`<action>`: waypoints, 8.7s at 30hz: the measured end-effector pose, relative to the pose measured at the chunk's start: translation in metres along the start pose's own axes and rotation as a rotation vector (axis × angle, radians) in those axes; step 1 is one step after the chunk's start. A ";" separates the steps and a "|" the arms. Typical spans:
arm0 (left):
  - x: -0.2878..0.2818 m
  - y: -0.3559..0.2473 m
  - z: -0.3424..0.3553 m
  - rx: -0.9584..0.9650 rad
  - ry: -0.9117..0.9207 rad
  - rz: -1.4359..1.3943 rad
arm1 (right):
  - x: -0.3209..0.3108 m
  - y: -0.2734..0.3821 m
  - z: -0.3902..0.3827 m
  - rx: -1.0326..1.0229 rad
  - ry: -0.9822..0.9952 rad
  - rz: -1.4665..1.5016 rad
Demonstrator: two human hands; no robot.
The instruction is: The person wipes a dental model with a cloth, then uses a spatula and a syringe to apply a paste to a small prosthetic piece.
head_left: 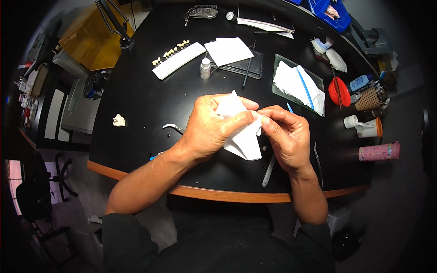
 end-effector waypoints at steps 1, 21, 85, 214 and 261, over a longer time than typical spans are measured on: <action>0.000 -0.001 0.000 -0.003 -0.006 0.013 | 0.000 0.001 0.000 -0.016 -0.009 -0.031; 0.001 -0.002 0.000 -0.030 -0.003 -0.053 | 0.005 0.005 0.000 -0.015 -0.009 -0.128; 0.006 -0.012 -0.001 0.064 0.015 0.183 | 0.004 0.009 -0.002 -0.084 -0.057 -0.140; 0.008 0.014 0.003 -0.127 0.131 -0.257 | 0.013 0.024 -0.009 -0.400 -0.213 -0.689; 0.022 -0.021 -0.011 0.653 -0.056 0.738 | 0.015 0.000 -0.004 0.235 0.008 0.593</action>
Point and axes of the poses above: each hand's wrist, its own z-axis towards the middle knuckle, its own x-axis out of the palm, y = z × x, the point moved 4 cm from there along z, towards the middle knuckle, and after that the axes turned 9 degrees about y, right-handed, at the moved point
